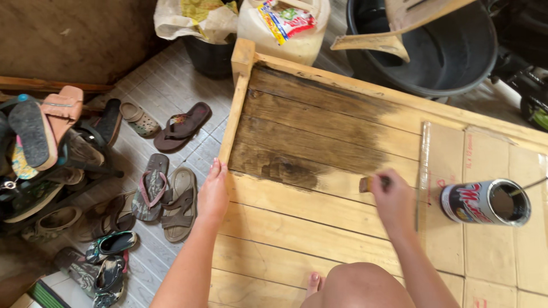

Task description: The person applies dark wood stain to a light-colored wooden surface using a paintbrush. They repeatedly dip the brush into a can of stain and spread it across the planks, gradually darkening the wood.

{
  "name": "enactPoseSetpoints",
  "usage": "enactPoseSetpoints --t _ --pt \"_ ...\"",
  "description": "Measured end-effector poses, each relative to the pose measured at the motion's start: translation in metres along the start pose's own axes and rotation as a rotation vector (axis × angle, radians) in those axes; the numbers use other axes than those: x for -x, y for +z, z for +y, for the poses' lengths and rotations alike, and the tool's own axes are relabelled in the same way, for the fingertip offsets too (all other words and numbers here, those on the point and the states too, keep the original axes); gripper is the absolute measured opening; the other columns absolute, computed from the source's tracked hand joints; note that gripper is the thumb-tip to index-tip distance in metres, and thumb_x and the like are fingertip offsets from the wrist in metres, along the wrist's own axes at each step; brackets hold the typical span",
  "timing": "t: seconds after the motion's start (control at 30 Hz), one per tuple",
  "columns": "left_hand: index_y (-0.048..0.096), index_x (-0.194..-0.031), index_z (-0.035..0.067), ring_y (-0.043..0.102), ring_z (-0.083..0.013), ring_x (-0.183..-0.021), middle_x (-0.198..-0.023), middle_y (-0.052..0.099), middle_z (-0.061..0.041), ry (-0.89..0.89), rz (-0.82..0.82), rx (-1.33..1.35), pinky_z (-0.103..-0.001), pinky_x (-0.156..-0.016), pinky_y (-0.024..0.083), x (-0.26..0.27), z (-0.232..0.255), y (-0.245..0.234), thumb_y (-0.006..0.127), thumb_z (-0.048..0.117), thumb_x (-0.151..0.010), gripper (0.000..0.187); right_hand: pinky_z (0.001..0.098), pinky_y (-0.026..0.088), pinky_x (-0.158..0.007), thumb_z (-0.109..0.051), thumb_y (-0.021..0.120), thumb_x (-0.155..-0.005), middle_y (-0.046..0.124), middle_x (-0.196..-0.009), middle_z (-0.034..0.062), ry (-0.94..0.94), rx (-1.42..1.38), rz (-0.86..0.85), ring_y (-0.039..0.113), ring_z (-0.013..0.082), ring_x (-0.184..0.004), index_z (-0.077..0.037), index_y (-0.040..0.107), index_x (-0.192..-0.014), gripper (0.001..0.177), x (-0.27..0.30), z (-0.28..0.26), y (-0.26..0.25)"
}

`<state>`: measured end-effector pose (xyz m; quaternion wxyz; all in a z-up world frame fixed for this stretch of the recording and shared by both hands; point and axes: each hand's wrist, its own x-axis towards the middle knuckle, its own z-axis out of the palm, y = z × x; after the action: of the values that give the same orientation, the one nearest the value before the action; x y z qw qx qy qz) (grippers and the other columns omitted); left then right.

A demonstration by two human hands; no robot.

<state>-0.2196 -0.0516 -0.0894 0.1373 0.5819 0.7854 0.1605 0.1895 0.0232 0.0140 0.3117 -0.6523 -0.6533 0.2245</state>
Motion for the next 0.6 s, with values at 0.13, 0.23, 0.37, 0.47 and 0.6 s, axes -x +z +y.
enactPoseSetpoints --t 0.13,0.23,0.37,0.47,0.6 --pt "0.05 -0.146 0.009 0.045 -0.0258 -0.142 -0.161 0.038 -0.009 -0.046 -0.058 -0.002 -0.039 -0.106 0.048 0.0 0.001 -0.004 0.052 -0.011 -0.082 0.067 0.0335 0.055 -0.065 -0.016 0.07 -0.096 0.071 -0.079 0.008 -0.076 -0.032 -0.117 0.068 0.0207 -0.069 -0.003 0.071 -0.096 0.014 -0.01 -0.024 0.068" --pt "0.049 -0.147 0.009 0.045 -0.025 -0.142 -0.162 0.038 -0.009 -0.05 -0.086 -0.012 -0.039 -0.104 0.05 0.0 0.002 -0.006 0.052 -0.011 -0.084 0.066 0.0278 0.057 -0.06 -0.02 0.068 -0.097 0.071 -0.08 0.007 0.076 -0.407 -0.155 0.073 0.0179 -0.07 -0.002 0.067 -0.099 0.018 -0.018 -0.027 0.099" --pt "0.048 -0.147 0.01 0.045 -0.0247 -0.142 -0.162 0.037 -0.008 -0.055 -0.117 -0.01 -0.039 -0.103 0.05 0.001 0.004 -0.008 0.053 -0.009 -0.083 0.067 0.0221 0.055 -0.058 -0.02 0.067 -0.1 0.07 -0.079 0.008 0.16 -0.525 -0.136 0.075 0.0141 -0.072 0.001 0.067 -0.101 0.021 -0.018 -0.009 0.071" --pt "0.05 -0.146 0.01 0.045 -0.025 -0.142 -0.162 0.037 -0.008 -0.045 -0.076 -0.024 -0.039 -0.104 0.049 -0.003 0.003 -0.008 0.052 -0.01 -0.084 0.065 0.0265 0.055 -0.058 -0.019 0.067 -0.099 0.071 -0.078 0.0082 0.132 -0.166 -0.095 0.071 0.0159 -0.068 -0.001 0.07 -0.101 0.018 -0.017 0.007 0.028" --pt "0.049 -0.147 0.007 0.045 -0.0256 -0.142 -0.16 0.039 -0.01 -0.005 -0.031 -0.015 -0.037 -0.106 0.048 0.001 0.0 -0.004 0.052 -0.011 -0.082 0.068 0.0242 0.055 -0.063 -0.019 0.064 -0.102 0.074 -0.078 0.0039 0.016 0.01 0.017 0.07 0.0095 -0.066 -0.002 0.069 -0.094 0.019 -0.013 0.014 0.001"
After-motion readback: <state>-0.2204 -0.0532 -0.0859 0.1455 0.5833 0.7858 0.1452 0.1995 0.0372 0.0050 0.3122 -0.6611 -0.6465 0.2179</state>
